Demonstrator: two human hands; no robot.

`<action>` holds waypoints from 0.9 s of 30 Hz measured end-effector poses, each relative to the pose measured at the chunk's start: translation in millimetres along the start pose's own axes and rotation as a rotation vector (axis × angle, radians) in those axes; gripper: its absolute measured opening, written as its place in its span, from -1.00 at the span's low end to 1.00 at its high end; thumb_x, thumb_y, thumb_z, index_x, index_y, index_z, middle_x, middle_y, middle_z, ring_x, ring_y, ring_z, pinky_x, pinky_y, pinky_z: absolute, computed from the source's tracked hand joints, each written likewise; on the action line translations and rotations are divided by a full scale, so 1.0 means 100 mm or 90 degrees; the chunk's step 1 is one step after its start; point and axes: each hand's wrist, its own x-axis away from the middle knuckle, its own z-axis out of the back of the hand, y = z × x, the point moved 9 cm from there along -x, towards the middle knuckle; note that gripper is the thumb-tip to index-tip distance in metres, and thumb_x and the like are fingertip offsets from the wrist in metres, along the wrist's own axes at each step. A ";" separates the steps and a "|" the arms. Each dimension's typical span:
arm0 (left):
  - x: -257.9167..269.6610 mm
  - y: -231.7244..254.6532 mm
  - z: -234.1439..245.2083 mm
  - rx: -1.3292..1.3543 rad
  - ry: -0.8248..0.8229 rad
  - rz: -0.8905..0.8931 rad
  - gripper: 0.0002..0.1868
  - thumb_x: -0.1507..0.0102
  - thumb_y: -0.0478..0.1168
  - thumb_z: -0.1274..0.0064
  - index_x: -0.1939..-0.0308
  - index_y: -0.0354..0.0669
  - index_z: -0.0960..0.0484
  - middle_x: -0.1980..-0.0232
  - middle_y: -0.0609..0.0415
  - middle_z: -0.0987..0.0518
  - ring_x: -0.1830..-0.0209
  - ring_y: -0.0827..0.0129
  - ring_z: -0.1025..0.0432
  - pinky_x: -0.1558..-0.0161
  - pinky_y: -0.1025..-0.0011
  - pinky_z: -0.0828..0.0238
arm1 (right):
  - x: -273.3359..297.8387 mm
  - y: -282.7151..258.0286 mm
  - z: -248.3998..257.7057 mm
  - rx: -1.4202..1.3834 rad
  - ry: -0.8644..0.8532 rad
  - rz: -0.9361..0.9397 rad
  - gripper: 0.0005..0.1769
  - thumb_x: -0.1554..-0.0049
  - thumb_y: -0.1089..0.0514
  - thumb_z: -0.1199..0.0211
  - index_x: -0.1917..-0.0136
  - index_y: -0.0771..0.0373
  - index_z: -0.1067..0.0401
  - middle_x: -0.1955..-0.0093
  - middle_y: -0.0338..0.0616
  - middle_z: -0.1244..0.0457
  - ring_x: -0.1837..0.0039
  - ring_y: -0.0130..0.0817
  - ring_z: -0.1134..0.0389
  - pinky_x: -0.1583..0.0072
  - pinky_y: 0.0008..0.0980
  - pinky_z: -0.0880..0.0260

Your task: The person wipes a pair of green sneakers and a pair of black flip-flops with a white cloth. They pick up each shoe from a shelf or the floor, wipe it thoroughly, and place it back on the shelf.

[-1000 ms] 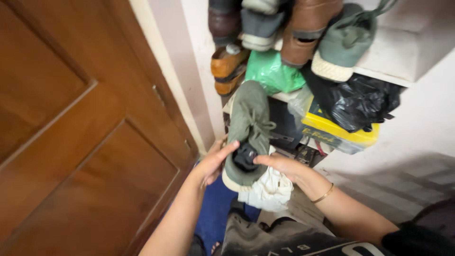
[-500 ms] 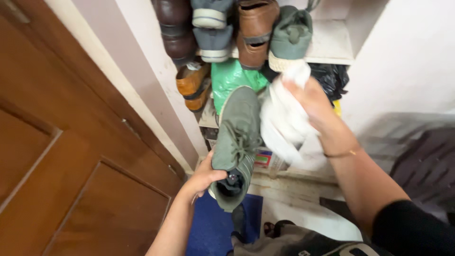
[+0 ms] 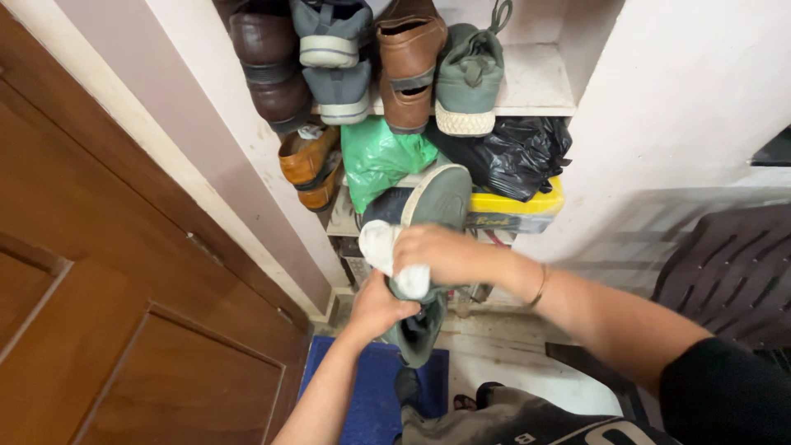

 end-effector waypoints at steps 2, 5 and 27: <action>-0.03 0.08 0.05 -0.017 0.006 -0.003 0.28 0.22 -0.07 -0.42 -0.52 -0.16 -0.08 -0.28 -0.19 -0.52 -0.28 -0.01 -0.42 -0.26 0.24 -0.35 | -0.01 0.23 0.47 0.120 0.079 -0.066 -0.77 -0.01 0.35 -0.26 0.04 0.22 -0.54 -0.01 0.01 -0.38 -0.13 0.06 -0.37 -0.19 -0.08 -0.37; -0.04 0.18 0.04 -0.033 -0.006 -0.018 0.32 0.24 -0.09 -0.37 -0.58 -0.04 -0.04 -0.21 -0.17 -0.58 -0.22 -0.04 -0.47 -0.24 0.22 -0.35 | 0.11 0.58 1.05 0.240 0.197 -0.234 -0.72 0.07 0.38 -0.24 0.06 0.24 -0.54 -0.01 0.06 -0.40 -0.10 0.05 -0.40 -0.20 -0.12 -0.40; -0.14 0.16 0.20 -0.061 0.059 -0.072 -0.01 0.12 -0.08 -0.41 -0.37 0.02 -0.33 -0.17 -0.16 -0.66 -0.21 -0.03 -0.50 -0.23 0.21 -0.40 | 0.09 0.62 0.29 0.219 0.093 -0.368 -0.61 0.04 0.37 -0.28 -0.11 0.28 -0.50 -0.09 0.07 -0.35 -0.21 0.04 -0.35 -0.26 -0.14 -0.35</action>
